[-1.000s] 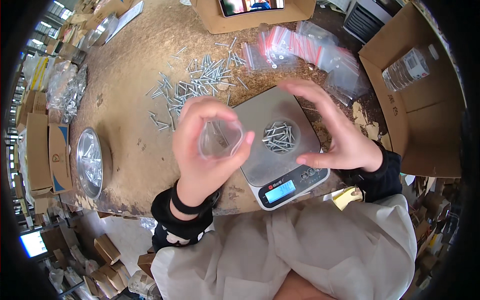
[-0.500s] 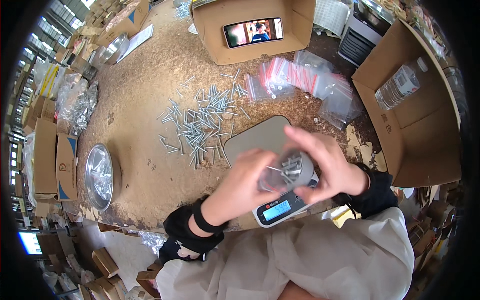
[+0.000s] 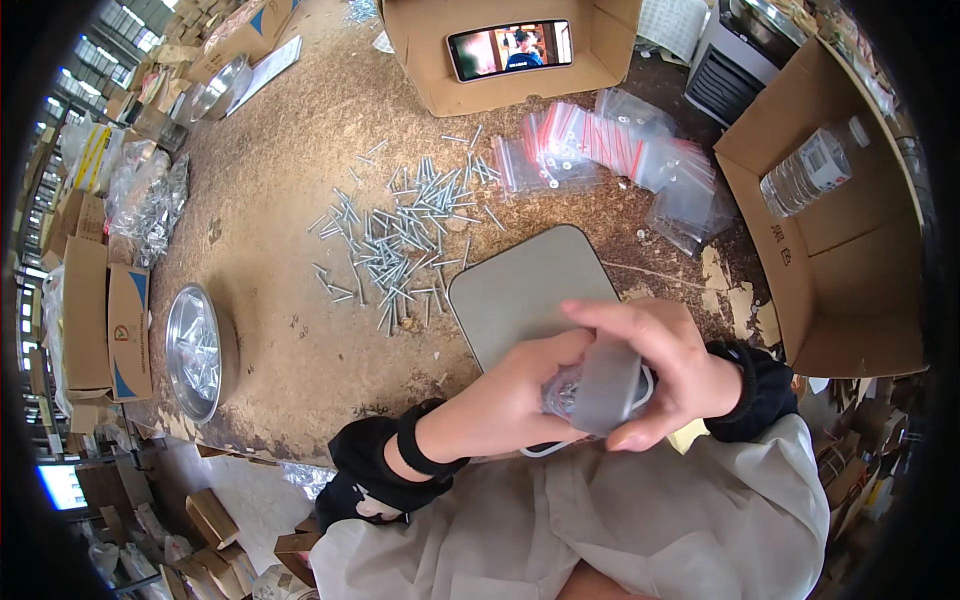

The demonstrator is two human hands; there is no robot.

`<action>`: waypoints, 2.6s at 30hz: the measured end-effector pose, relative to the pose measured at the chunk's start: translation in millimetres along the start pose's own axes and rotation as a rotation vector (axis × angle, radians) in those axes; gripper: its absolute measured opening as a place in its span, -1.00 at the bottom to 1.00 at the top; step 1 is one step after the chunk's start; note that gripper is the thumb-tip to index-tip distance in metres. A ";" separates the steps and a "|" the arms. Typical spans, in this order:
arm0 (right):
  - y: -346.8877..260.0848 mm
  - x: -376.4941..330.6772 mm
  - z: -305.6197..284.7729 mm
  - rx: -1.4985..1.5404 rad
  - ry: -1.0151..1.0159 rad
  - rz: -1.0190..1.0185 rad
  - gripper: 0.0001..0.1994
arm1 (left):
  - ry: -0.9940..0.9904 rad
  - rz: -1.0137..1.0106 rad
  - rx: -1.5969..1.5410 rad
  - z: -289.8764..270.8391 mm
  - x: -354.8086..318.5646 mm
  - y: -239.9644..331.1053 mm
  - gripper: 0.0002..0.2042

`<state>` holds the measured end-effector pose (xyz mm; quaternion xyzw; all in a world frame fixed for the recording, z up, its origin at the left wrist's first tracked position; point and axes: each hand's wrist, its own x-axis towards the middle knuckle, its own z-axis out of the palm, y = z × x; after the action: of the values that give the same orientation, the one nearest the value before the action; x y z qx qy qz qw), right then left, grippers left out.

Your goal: The person repeatedly scoops metal screws from a pile on a table and places them onto a digital scale. After weighing, the person transfers the screws into small plastic bags and seals them. The process is repeated multiple times throughout the clip.

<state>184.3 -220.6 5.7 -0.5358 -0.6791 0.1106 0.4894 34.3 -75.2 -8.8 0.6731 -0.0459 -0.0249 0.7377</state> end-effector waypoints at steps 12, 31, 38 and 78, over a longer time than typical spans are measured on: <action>-18.1 -1.8 -13.6 0.544 0.421 0.482 0.06 | 0.145 0.552 -0.085 -27.0 -3.5 21.1 -0.53; -6.7 -8.9 -13.8 0.416 0.393 0.379 -0.03 | 0.176 0.591 0.028 -33.8 -6.8 26.1 -0.50; 14.2 -4.2 -12.2 -0.073 0.036 0.250 -0.38 | 0.178 0.543 0.125 -28.3 -2.7 34.2 -0.40; -19.5 -5.1 -0.7 0.123 0.058 -0.200 -0.90 | 0.146 0.746 0.698 13.8 -9.8 18.5 -0.89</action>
<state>172.6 -233.0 16.4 -0.4374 -0.7068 0.0871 0.5491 22.7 -86.1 10.5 0.8171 -0.2368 0.3036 0.4291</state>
